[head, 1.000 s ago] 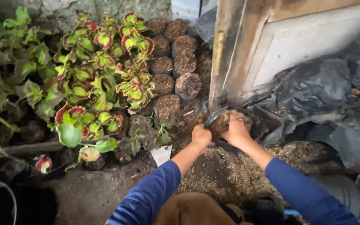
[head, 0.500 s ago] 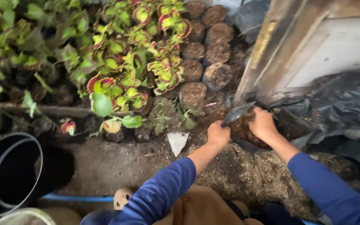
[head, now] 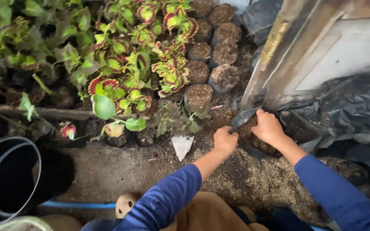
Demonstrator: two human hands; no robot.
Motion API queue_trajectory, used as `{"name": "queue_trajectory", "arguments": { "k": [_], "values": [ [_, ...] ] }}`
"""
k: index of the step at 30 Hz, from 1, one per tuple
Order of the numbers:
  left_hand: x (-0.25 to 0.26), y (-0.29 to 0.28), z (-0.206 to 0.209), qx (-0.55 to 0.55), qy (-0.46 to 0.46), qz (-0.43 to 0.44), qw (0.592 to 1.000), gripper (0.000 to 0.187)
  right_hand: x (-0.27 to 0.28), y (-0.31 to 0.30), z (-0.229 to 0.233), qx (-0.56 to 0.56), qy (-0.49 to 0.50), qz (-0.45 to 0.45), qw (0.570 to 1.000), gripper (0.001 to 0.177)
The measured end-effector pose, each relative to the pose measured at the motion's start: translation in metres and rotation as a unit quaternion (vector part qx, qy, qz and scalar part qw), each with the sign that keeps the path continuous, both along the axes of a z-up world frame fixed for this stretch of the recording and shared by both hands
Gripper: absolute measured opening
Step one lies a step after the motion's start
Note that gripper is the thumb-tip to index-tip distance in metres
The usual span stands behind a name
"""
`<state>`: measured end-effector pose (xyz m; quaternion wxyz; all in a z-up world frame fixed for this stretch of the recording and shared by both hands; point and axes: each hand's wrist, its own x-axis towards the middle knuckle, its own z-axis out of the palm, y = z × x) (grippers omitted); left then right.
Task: Organizing and potting various plants in a garden nursery setting.
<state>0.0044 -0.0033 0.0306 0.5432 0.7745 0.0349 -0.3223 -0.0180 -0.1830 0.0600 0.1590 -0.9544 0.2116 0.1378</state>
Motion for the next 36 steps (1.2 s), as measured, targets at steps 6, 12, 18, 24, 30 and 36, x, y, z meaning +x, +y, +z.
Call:
{"name": "queue_trajectory", "arguments": {
  "k": [6,12,18,24,30,36],
  "values": [
    [-0.001,0.010,0.015,0.019,-0.138,0.029,0.990,0.039,-0.006,0.005,0.022,0.016,-0.119,0.069,0.990,0.043],
    [-0.016,0.068,-0.001,0.037,-0.183,-0.040,0.982,0.023,0.039,0.120,0.078,0.149,-0.267,0.158,0.939,0.052],
    [0.020,0.134,0.015,0.113,-0.286,0.043,0.950,0.020,0.086,0.164,0.021,0.341,-0.299,0.109,0.885,0.039],
    [0.089,0.170,0.011,0.084,-0.403,0.079,0.908,0.023,0.109,0.136,-0.018,0.426,-0.202,-0.026,0.882,0.034],
    [0.105,0.182,0.019,0.109,-0.163,0.153,0.968,0.027,0.109,0.133,0.002,0.545,-0.111,-0.136,0.820,0.051],
    [0.104,0.185,0.009,-0.004,-0.247,0.125,0.961,0.019,0.108,0.132,0.001,0.551,-0.101,-0.145,0.816,0.050]
  ]
}}
